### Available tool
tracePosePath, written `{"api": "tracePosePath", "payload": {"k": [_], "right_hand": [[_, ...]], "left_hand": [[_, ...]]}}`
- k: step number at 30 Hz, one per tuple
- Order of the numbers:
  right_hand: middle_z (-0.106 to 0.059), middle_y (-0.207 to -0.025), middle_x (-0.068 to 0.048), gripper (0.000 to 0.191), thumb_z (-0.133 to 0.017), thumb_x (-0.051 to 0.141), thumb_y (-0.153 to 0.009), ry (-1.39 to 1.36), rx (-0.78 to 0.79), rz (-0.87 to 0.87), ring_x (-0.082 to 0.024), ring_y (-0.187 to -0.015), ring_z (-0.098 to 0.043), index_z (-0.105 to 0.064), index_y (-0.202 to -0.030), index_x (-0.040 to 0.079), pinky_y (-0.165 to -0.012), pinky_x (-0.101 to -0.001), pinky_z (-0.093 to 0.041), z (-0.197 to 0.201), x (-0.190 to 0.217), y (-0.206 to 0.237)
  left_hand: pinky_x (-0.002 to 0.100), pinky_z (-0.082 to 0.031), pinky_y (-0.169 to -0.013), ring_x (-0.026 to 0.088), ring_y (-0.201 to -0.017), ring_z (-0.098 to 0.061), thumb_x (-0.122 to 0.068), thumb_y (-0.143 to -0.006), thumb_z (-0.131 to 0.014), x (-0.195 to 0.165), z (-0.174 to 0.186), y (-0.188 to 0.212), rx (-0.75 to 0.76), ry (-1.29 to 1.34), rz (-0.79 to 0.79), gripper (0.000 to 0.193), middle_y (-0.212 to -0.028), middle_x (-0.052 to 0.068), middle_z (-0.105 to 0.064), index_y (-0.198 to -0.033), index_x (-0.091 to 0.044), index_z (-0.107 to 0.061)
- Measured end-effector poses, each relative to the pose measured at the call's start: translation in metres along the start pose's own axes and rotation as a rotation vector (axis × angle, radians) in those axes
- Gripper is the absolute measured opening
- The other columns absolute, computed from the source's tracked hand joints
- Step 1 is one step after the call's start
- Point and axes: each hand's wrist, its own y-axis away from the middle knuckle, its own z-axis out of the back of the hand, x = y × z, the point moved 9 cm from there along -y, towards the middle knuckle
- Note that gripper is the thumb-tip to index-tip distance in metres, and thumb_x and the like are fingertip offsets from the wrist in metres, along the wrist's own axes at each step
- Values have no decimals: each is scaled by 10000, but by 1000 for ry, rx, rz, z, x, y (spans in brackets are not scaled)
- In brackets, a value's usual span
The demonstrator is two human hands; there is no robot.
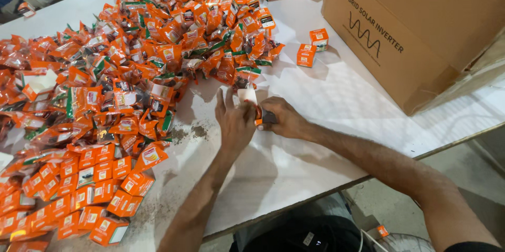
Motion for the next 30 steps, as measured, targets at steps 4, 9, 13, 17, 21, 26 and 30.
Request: {"api": "tracePosePath", "payload": {"k": [4, 9, 13, 17, 21, 26, 30], "right_hand": [[-661, -970, -148, 428, -863, 272, -765, 20, 13, -31, -372, -986, -600, -659, -1062, 39, -904, -491, -477, 4, 5, -3], [-639, -1077, -167, 522, -868, 169, -748, -6, -19, -16, -375, -1056, -593, -603, -1177, 36, -922, -469, -483, 16, 24, -5], [-622, -1228, -151, 603, -827, 35, -736, -75, -57, -54, -344, -1181, -591, -542, -1267, 53, -954, -416, -506, 19, 34, -2], [-674, -1207, -119, 674, -837, 23, -749, 70, -15, -73, -339, -1158, -602, -561, -1362, 78, -956, -426, -521, 15, 35, -2], [-682, -1253, -111, 625, -809, 2, -735, 207, -32, 56, -330, -1176, -630, -591, -1317, 71, -943, -415, -551, 13, 42, 0], [-700, -1214, -101, 573, -819, 32, -759, 202, -43, 33, -338, -1184, -638, -630, -1298, 68, -949, -424, -549, 11, 35, -2], [-691, -1210, -117, 504, -815, 57, -778, 206, -48, 32, -344, -1190, -635, -614, -1239, 66, -949, -431, -546, 12, 36, -2]], "left_hand": [[537, -316, -1131, 394, -1310, -441, -94, -820, -750, 19, -19, -8, 69, 101, 168, 51, -1192, 234, -597, -815, -58, -787], [375, -553, -823, 262, -1084, -613, -93, -799, -754, 48, -20, 18, -32, 461, 511, 427, -1136, 168, -598, -1172, 47, -602], [311, -577, -715, 178, -825, -695, -16, -808, -659, 70, -50, 19, 87, 813, 642, 209, -906, 94, -724, -1005, 48, -687], [290, -584, -672, 133, -766, -693, -42, -862, -586, 74, -58, 18, 49, 801, 616, 174, -884, 86, -725, -988, 31, -682], [320, -562, -621, 130, -694, -648, -83, -903, -625, 67, -54, 24, 248, 782, 637, 120, -800, 104, -691, -949, 25, -653], [327, -610, -596, 118, -549, -604, -194, -912, -567, 71, -50, 33, 340, 1354, 953, 232, -771, 55, -702, -965, -36, -729], [353, -547, -581, 112, -586, -556, -128, -966, -698, 74, -60, 19, 402, 1210, 819, 148, -783, 58, -617, -1022, 9, -692]]}}
